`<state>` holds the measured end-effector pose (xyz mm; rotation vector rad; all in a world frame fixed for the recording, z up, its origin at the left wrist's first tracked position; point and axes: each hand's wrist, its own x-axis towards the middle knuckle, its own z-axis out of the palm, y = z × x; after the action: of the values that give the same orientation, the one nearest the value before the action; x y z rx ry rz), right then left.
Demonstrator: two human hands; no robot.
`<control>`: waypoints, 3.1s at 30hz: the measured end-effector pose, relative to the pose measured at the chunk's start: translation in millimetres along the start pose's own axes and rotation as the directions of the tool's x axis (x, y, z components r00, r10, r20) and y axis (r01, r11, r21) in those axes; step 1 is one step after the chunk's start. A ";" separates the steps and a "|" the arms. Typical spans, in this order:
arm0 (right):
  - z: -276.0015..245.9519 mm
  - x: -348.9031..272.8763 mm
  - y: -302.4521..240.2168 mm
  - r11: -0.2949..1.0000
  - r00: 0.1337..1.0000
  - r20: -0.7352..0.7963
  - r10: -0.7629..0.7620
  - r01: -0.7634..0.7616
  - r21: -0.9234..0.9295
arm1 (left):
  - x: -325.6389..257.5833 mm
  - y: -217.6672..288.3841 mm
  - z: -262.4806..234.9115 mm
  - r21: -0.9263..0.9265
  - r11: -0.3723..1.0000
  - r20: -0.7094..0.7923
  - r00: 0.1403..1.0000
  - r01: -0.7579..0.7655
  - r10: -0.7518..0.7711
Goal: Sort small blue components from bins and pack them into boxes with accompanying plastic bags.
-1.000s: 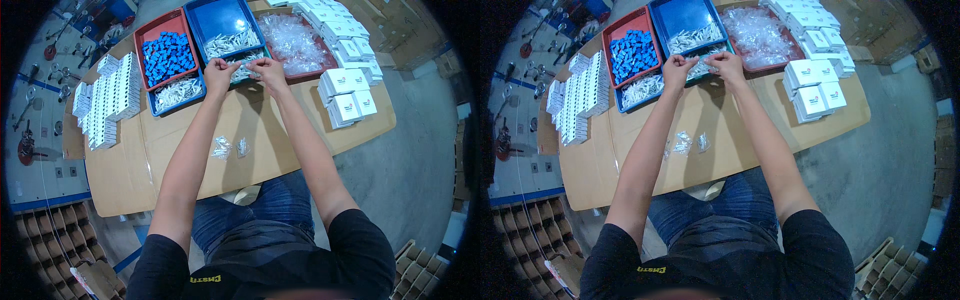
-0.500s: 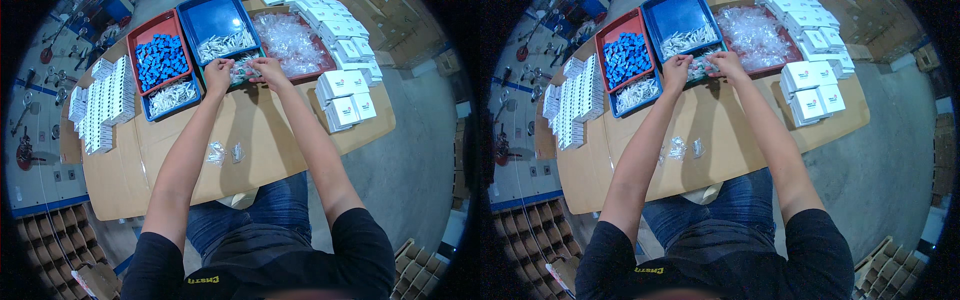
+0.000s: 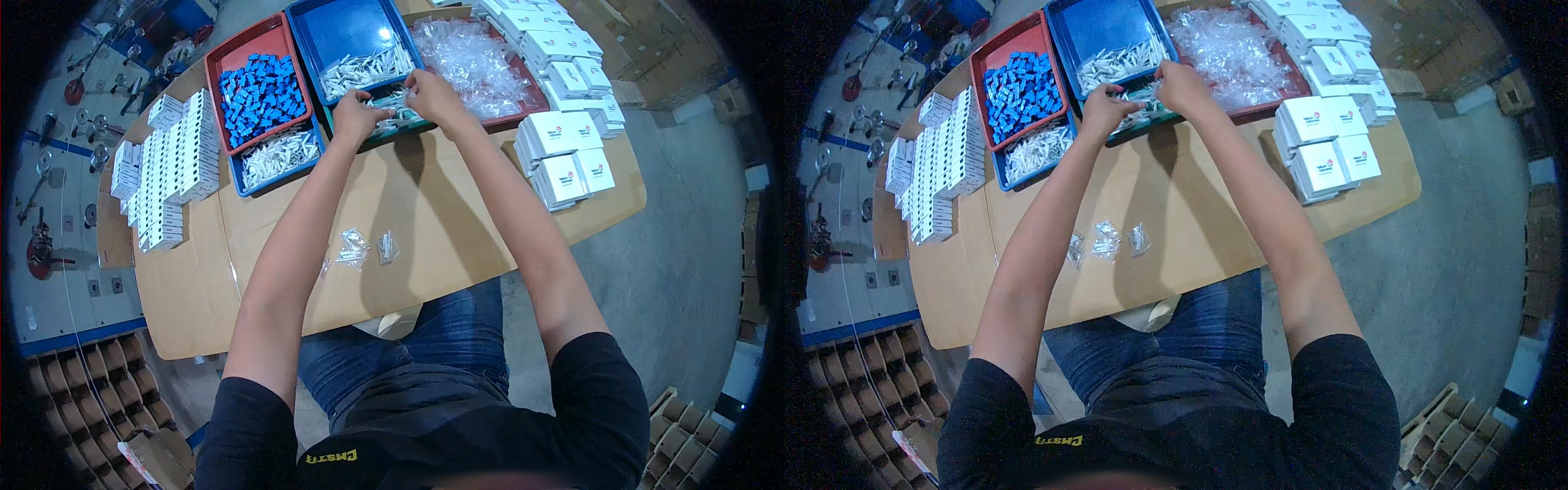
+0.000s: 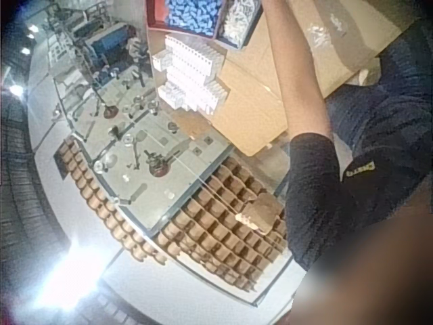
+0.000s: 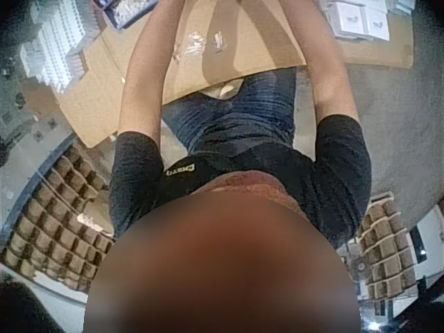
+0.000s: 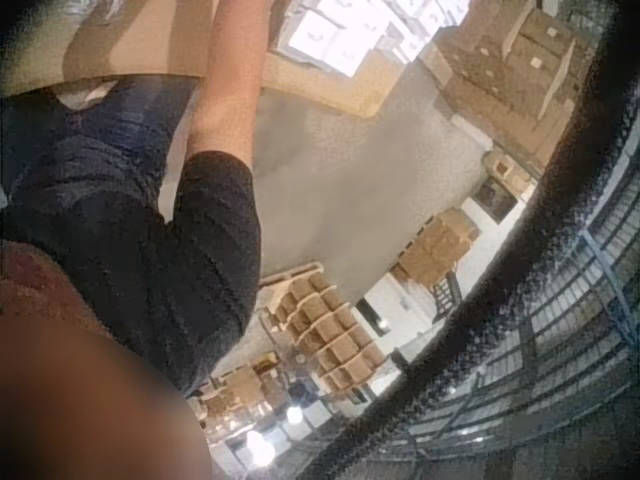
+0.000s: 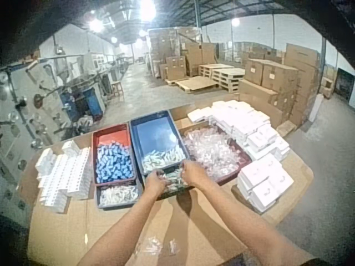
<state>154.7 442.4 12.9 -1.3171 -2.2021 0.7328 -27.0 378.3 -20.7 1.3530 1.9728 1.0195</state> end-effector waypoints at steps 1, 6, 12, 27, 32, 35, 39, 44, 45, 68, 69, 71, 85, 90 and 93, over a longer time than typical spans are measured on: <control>-5.3 -0.7 4.2 0.998 1.000 0.022 -0.004 0.005 -0.070 | -3.5 10.5 0.1 0.045 0.999 0.000 1.000 -0.021 0.021; -7.6 14.9 1.3 0.993 0.997 -0.006 -0.077 0.076 -0.093 | 17.0 11.6 -6.1 0.052 0.999 0.073 0.997 -0.005 0.001; -11.6 6.3 -3.9 0.972 0.983 -0.138 -0.120 0.087 -0.220 | 10.5 13.3 -6.5 0.162 0.920 0.038 0.934 -0.357 0.356; -27.0 -0.8 -8.2 0.980 0.977 -0.199 -0.078 0.038 -0.196 | 12.4 44.4 -24.5 0.143 0.925 0.012 0.935 -0.352 0.354; -26.5 -2.2 -7.2 0.983 0.971 -0.216 -0.102 0.064 -0.175 | 18.3 35.4 -26.2 0.120 0.932 0.043 0.940 -0.341 0.338; -26.1 -2.1 -22.7 0.987 0.975 -0.195 -0.103 0.076 -0.142 | 29.9 16.7 -31.7 0.117 0.908 -0.004 0.914 -0.403 0.407; -15.7 8.2 4.8 0.970 0.939 -0.242 -0.243 0.239 -0.046 | 28.4 21.3 -23.2 0.144 0.917 -0.036 0.924 -0.373 0.381; -7.1 10.8 21.2 0.968 0.978 -0.175 -0.110 0.145 0.206 | 25.5 27.0 -21.9 0.147 0.961 0.035 0.972 -0.236 0.233; -6.6 11.4 19.3 0.966 0.973 -0.182 -0.143 0.177 0.186 | 24.4 22.4 -23.7 0.130 0.947 0.014 0.955 -0.295 0.296; -10.2 9.2 7.9 0.980 0.994 -0.061 -0.090 0.099 0.173 | 63.4 28.1 -36.2 0.487 0.601 0.265 0.763 -0.633 0.589; -9.7 8.0 15.0 0.979 0.995 -0.058 -0.083 0.092 0.183 | 63.5 34.6 -33.6 0.475 0.589 0.294 0.749 -0.654 0.594; -13.1 4.3 23.7 0.983 0.994 -0.068 -0.084 0.093 0.157 | 58.0 51.3 -32.2 0.456 0.575 0.327 0.729 -0.679 0.601; -7.6 3.6 24.3 0.887 0.991 -0.136 -0.019 0.080 0.456 | 53.7 61.9 -38.9 0.373 0.665 0.355 0.762 -0.647 0.542; -15.1 -3.7 21.6 0.732 0.999 0.036 0.033 -0.048 0.679 | 53.1 58.7 -28.3 0.162 0.813 0.297 0.813 -0.560 0.501; -5.2 -6.2 16.8 0.605 0.990 0.096 0.100 -0.137 0.784 | 51.6 54.4 -23.8 -0.044 0.881 0.256 0.847 -0.471 0.466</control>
<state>171.5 444.5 5.0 -0.9529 -1.4621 1.5712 -34.8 431.4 36.9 1.9333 1.4913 0.9648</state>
